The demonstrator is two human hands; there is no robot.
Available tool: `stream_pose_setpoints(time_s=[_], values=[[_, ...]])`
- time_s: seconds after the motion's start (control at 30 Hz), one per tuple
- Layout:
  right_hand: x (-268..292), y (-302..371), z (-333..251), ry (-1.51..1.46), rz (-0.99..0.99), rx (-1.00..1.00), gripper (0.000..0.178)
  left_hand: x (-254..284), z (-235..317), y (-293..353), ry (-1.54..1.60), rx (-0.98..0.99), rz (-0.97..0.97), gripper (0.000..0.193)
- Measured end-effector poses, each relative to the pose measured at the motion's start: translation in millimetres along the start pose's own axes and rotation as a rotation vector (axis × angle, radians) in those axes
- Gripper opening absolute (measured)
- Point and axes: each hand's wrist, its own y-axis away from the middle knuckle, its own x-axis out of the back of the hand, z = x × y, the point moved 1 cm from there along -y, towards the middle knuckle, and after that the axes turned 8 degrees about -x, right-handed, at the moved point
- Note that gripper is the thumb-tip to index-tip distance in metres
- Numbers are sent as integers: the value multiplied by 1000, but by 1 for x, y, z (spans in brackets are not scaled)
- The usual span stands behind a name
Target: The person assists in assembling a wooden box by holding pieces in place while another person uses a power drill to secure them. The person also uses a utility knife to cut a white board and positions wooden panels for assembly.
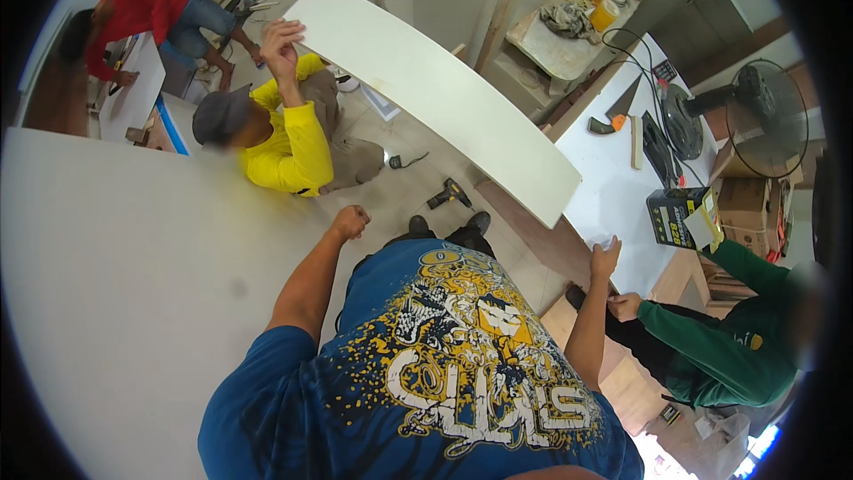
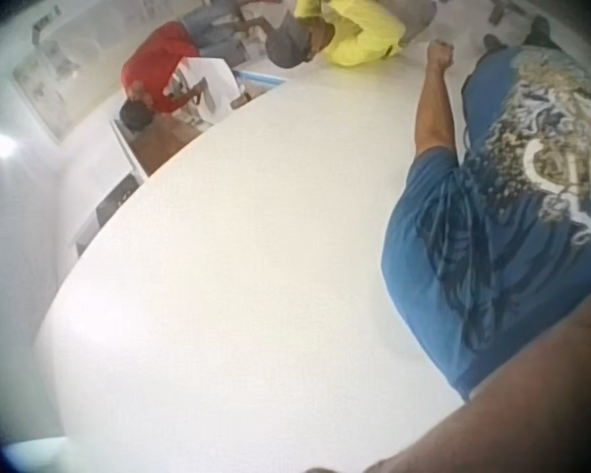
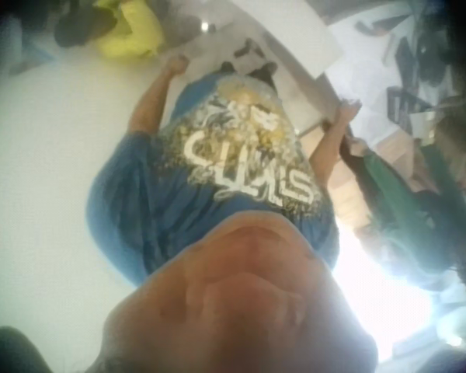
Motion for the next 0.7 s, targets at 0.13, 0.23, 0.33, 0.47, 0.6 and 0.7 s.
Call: stream_pose_setpoints(time_s=[0.13,0.23,0.33,0.47,0.6,0.7], values=[[-2,-20,-41,214,-317,-71,81,-6,-32,20,-18,80,-37,30],[4,-20,-59,327,-417,-86,80,-16,-54,28,1,93,-44,31],[-3,-40,-53,348,-478,-64,83,-23,-78,21,79,59,-20,30],[1,-42,-50,384,-573,-92,97,-31,-53,26,89,97,-9,29],[12,-34,-63,427,-589,-92,107,-34,-45,22,69,61,-30,28],[15,-21,-73,394,-498,-71,106,-27,-43,17,53,41,-32,27]])
